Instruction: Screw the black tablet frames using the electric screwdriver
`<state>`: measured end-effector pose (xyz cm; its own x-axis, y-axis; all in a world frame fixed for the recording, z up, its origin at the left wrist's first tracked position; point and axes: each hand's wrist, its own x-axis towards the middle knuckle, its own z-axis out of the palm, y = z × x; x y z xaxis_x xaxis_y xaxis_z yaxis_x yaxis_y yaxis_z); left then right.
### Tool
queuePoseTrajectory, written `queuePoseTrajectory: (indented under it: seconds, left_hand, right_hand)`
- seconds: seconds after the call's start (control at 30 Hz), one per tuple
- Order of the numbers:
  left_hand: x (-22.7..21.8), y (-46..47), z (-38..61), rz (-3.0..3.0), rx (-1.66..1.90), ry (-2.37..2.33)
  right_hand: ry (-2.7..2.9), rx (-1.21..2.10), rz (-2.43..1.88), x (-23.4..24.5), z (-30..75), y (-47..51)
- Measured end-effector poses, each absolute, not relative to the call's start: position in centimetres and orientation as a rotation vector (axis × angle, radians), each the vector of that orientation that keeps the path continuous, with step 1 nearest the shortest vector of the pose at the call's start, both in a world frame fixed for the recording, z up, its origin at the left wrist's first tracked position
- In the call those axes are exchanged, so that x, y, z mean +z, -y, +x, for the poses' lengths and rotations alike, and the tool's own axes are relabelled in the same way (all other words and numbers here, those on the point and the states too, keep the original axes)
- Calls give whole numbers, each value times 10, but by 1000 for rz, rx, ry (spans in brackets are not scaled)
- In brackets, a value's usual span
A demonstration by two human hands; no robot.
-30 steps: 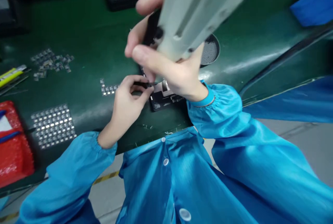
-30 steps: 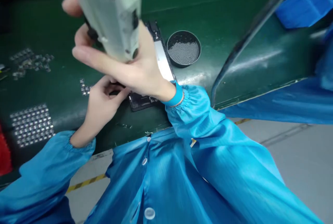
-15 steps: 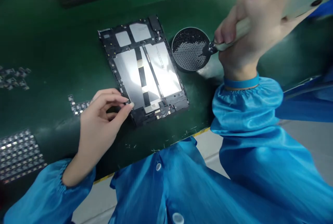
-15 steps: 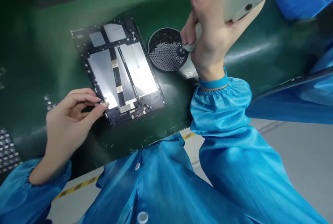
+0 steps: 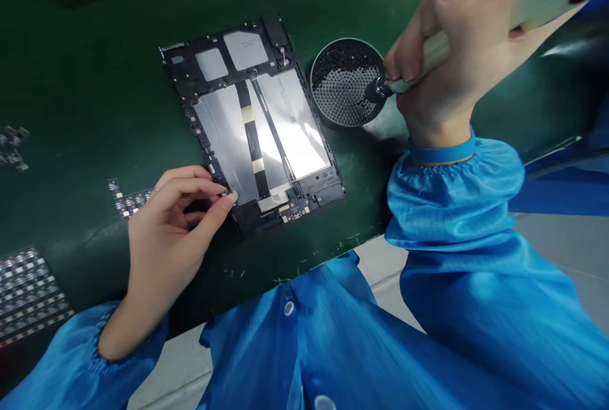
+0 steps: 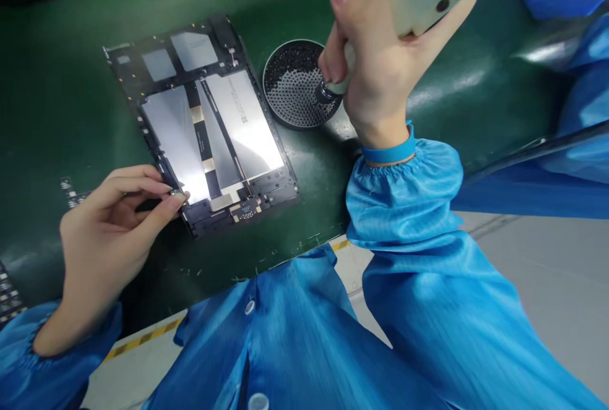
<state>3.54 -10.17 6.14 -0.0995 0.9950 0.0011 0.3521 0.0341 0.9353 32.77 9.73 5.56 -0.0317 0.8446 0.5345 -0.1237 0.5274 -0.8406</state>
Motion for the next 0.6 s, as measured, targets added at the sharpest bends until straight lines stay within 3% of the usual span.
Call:
queuePoseTrajectory:
  seconds: [0.6]
  left_hand:
    - [51,96,31,1303,1084,-1475]
  right_hand:
    - [1512,829,-704,66,325,-97]
